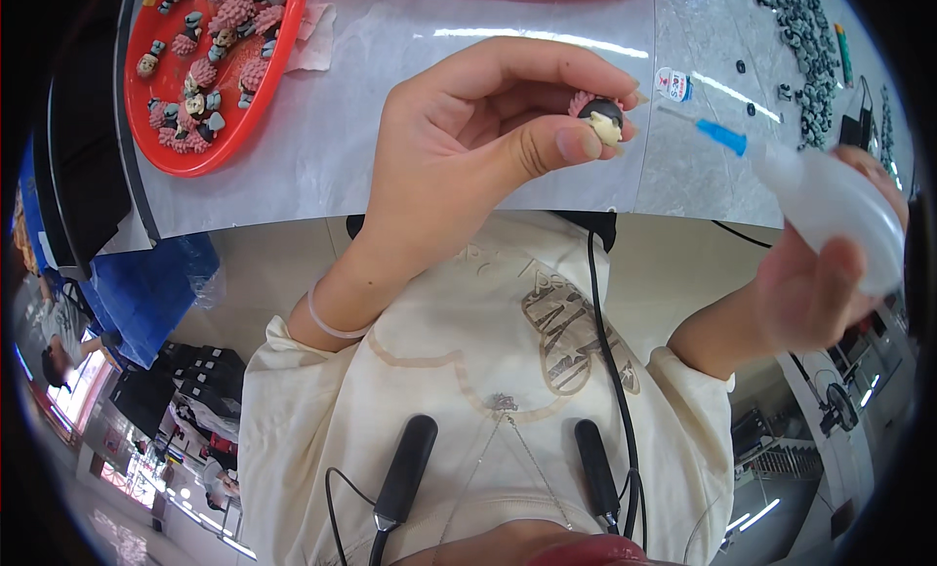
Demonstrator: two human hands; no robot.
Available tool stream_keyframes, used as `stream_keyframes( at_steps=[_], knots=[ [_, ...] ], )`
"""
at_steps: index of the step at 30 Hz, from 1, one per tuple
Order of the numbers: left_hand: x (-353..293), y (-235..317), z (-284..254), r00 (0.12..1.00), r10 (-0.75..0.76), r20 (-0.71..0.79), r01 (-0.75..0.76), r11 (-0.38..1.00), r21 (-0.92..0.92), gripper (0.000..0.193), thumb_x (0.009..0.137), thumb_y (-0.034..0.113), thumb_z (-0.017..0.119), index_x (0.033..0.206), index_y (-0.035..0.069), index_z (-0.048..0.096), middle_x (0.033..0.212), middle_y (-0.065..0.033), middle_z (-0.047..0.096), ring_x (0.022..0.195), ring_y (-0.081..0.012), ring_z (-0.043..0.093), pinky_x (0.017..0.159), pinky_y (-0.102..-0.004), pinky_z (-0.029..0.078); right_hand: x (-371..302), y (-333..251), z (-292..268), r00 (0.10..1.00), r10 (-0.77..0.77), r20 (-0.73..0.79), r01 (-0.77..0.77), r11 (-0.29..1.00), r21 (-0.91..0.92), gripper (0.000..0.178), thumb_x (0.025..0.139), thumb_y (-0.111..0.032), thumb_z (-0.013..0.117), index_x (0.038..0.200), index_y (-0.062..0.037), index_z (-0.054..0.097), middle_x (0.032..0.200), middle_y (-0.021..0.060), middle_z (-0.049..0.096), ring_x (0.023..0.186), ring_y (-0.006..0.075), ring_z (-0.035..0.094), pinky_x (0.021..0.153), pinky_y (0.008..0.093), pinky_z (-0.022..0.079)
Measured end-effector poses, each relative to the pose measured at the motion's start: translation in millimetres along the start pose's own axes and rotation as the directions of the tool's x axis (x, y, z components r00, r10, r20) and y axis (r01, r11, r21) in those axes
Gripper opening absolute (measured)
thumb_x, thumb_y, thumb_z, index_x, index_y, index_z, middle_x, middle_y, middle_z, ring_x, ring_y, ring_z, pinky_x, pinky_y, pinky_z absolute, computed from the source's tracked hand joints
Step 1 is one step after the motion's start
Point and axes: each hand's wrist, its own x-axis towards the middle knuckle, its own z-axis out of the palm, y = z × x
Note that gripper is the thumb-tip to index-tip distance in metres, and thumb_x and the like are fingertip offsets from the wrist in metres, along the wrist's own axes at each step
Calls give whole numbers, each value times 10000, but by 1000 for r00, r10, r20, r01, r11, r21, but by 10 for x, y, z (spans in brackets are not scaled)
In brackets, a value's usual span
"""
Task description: The person assembles toy figurines by picking up figurine heads from a tray, applying glue with a squeeze bottle, attaching body pieces by hand, and placing the completed figurines onto another tray.
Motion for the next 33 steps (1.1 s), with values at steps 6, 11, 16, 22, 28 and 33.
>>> stream_keyframes(
  at_steps=[6, 11, 16, 22, 28, 33],
  knots=[
    [-37, -13, 22, 999, -29, -36, 29, 1000, 4, 358, 783, 188, 671, 1020, -44, 536, 986, -163, 589, 847, -214, 610, 728, -276, 505, -3, 24, 397, 849, 525, -58, -477, 810, 341, 412, 707, 13, 645, 1083, 61, 483, 960, 140, 583, 876, 210, 569, 779, 306, 446],
    [-98, 18, 19, 995, -56, -85, 63, 995, 78, 332, 792, 197, 663, 998, -32, 540, 980, -139, 573, 825, -196, 597, 702, -263, 482, -17, 223, 616, 954, 299, -9, -299, 954, -7, 366, 630, 29, 677, 979, -13, 575, 948, 70, 603, 773, 161, 584, 690, 260, 455],
    [-14, 7, 45, 997, -56, -61, 60, 996, 72, 311, 798, 189, 655, 994, -25, 543, 987, -139, 568, 819, -192, 593, 699, -263, 482, 139, 452, 225, 938, 309, 157, -301, 951, -70, 335, 665, 43, 627, 991, -27, 591, 928, 59, 613, 782, 174, 588, 681, 254, 451],
    [7, 72, 55, 999, -47, 20, 47, 999, -26, 246, 804, 25, 606, 1023, -63, 534, 985, -126, 578, 869, -173, 591, 774, -297, 515, 448, 928, -224, 946, 325, 10, -285, 845, -452, 253, 701, 1, 614, 952, -22, 599, 846, 91, 606, 667, 169, 535, 644, 268, 440],
    [-55, 15, 0, 995, -98, 14, 99, 989, -110, 222, 815, 22, 597, 1019, -48, 541, 973, -106, 576, 874, -167, 590, 775, -290, 494, 386, 865, 69, 933, 359, 1, -311, 810, -498, 167, 682, -29, 636, 838, -19, 577, 797, 103, 574, 670, 249, 546, 621, 326, 438],
    [-73, 106, -33, 975, -192, 109, 208, 965, -157, 226, 824, 1, 581, 1040, -47, 538, 1009, -99, 545, 895, -163, 577, 818, -286, 482, 409, 758, 121, 949, 310, -53, -290, 796, -531, 163, 659, -11, 650, 801, -37, 575, 772, 86, 570, 677, 238, 544, 625, 325, 425]
  ],
)
